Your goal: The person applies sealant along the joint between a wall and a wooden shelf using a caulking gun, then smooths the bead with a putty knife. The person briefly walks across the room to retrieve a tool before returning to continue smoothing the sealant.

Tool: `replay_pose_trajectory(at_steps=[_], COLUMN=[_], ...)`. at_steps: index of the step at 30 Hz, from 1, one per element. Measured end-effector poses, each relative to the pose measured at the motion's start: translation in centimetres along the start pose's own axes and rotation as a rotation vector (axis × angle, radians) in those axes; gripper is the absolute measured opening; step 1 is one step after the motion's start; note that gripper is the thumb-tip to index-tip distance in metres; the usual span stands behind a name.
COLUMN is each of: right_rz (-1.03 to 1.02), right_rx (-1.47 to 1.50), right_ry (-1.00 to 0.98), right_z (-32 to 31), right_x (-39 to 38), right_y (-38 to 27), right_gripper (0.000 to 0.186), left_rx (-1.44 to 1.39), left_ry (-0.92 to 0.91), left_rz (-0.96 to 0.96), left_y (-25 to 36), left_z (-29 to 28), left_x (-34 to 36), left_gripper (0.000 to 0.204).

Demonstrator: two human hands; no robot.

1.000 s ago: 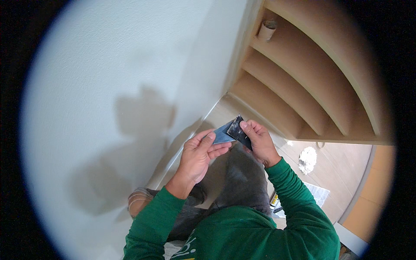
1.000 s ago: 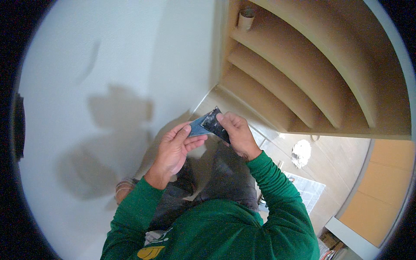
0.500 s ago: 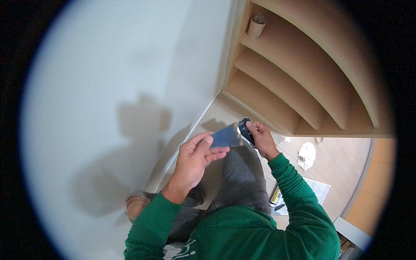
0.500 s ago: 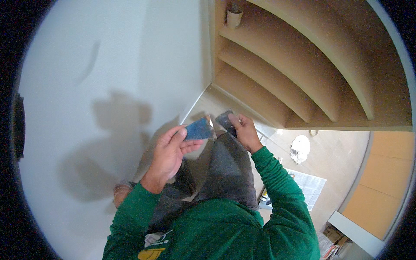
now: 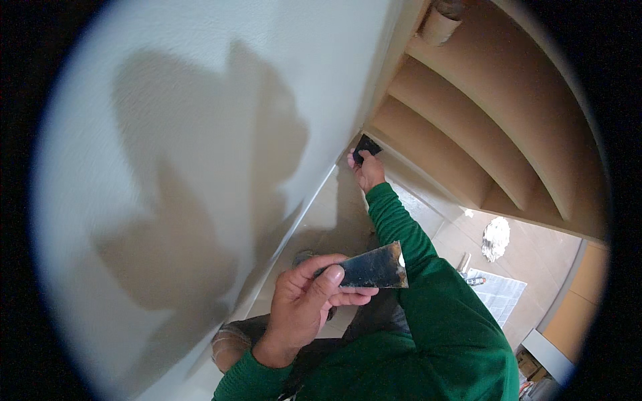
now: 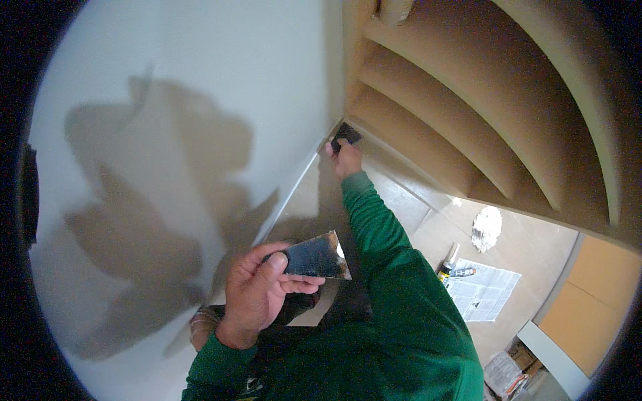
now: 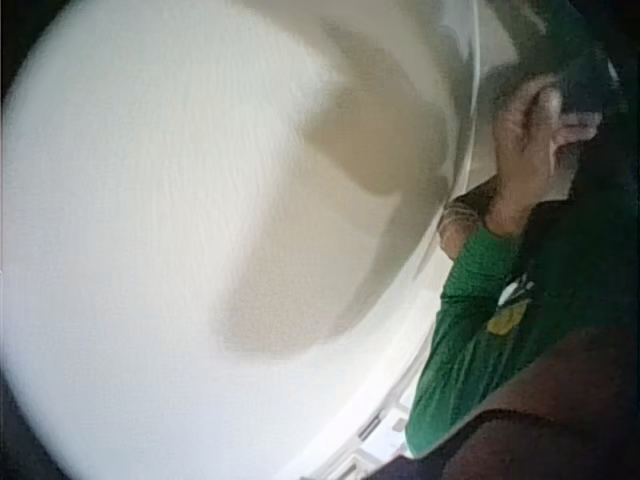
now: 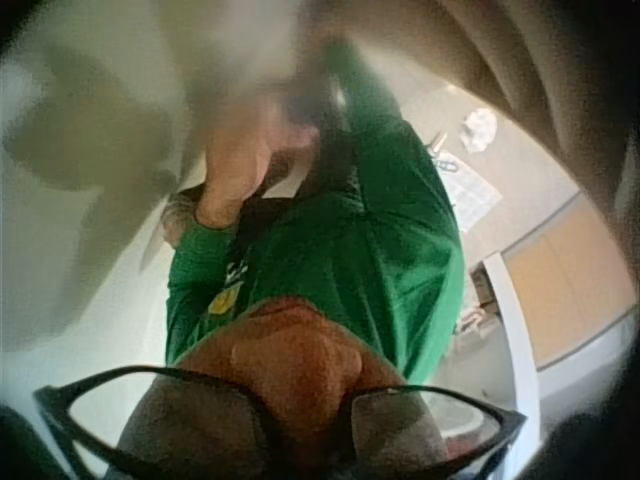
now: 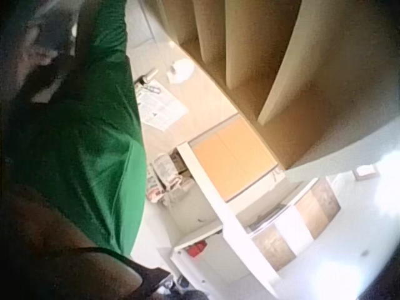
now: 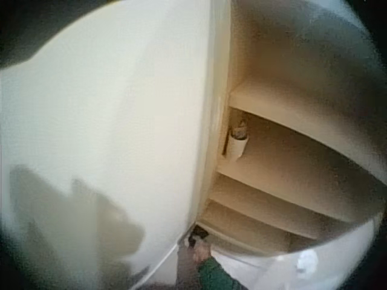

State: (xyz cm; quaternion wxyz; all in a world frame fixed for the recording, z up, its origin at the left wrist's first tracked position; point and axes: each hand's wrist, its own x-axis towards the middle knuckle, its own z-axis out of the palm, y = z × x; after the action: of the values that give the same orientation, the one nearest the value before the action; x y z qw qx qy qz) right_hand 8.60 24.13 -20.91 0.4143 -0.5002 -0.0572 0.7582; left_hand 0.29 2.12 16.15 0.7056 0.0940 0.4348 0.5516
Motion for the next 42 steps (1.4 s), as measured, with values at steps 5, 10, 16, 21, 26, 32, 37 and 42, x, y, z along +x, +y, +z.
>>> replay_pose_trajectory(at_steps=[5,10,16,21,26,32,37,42], right_rz=[0.055,0.086,0.119,0.074,0.076,-0.155,-0.079,-0.052], right_rx=[0.017,0.012,0.047,-0.061,-0.192,-0.337,-0.154,0.032], right_ry=[-0.06,-0.065,-0.255,-0.268,-0.576,-0.329,-0.173,-0.209], right_z=[0.7,1.6,-0.8,-1.0,-0.4,0.5,0.4,-1.6], right_x=[1.3,1.3,-1.4,-16.3,-27.7,-31.0,-32.5,-30.7], right_y=[0.1,0.1,-0.8,-5.2,-6.1,-5.3,-5.2,-7.2], right_gripper=[0.023,0.025,0.03,0.032,0.03,0.03,0.038,0.029], left_rx=[-0.041,-0.034,-0.059,-0.124,0.017,0.279,0.792,0.969], left_ry=[0.038,0.113,0.236,0.368,0.253,0.314,0.268,0.272], left_rz=[-0.011,-0.001,0.041,0.144,0.131,0.138,0.419,0.517], left_y=[1.5,1.4,0.3,-1.3,-4.4,-7.0,-9.6,-8.4], left_z=[0.9,0.8,-0.3,-1.0,-1.1,-2.2,-1.7,0.2], left_x=[-0.1,0.4,2.5,3.6,4.7,5.4,4.9,4.1], left_gripper=[0.03,0.028,0.028,0.027,0.031,0.033,0.032,0.03])
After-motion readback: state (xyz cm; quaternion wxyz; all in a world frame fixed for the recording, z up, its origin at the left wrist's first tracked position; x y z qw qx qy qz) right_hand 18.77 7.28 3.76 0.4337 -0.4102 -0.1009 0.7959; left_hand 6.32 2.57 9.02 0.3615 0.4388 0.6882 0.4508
